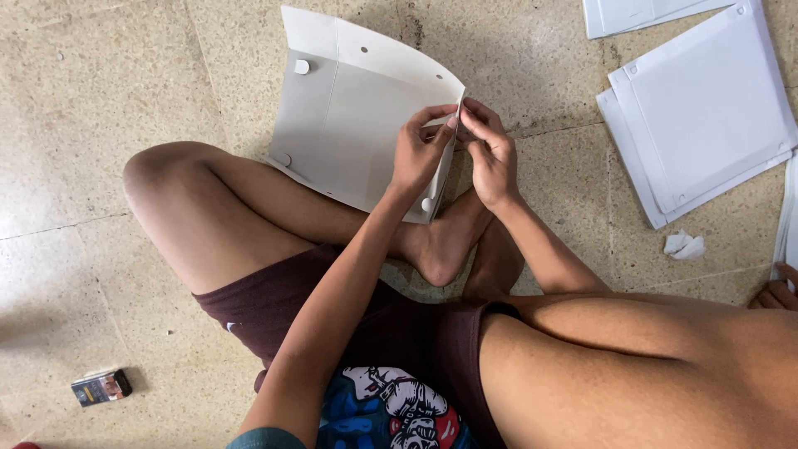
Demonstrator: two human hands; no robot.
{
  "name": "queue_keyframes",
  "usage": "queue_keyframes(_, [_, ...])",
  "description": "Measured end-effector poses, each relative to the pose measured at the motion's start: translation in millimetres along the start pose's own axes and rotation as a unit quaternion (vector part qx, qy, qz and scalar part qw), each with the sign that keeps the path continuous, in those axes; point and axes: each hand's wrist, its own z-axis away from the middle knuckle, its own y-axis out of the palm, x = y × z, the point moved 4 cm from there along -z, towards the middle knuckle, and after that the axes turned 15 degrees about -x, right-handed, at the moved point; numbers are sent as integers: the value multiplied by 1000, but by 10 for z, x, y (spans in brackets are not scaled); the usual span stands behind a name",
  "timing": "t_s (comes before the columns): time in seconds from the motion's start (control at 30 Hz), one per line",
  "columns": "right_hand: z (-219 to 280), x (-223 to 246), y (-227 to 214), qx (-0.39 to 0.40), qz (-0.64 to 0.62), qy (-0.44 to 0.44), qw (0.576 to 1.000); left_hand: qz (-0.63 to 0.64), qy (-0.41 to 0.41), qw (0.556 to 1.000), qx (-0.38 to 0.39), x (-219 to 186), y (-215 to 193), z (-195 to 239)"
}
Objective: The person sits on the floor and assembles white cardboard boxes by folding the flaps and securing them with small tabs. They handle multiple flat pieces, fold them into box shapes, and place the finished boxes aside.
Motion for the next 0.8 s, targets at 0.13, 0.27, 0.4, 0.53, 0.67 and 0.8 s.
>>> queue_keyframes(0.13, [18, 27, -12, -18, 47, -22, 999, -110, 28, 993, 34, 52, 62, 6])
queue_keyframes(0.27, [84, -62, -61, -97, 37, -13, 995, -270, 154, 937, 160, -300, 143, 138])
queue_keyframes(0.4, [98, 270, 0, -22, 156, -77, 985, -500, 264, 787, 247, -644, 89, 242])
queue_keyframes(0.53, [117, 520, 185, 49, 247, -120, 960, -552, 303, 738, 244, -521, -167, 126])
queue_keyframes(0.67, [201, 150, 170, 82, 339, -98, 932, -491, 350, 761, 241, -584, -499, 154])
queue_keyframes(0.8, [149, 381, 190, 53, 273, -124, 953, -429, 424, 797, 28, -1097, -932, 227])
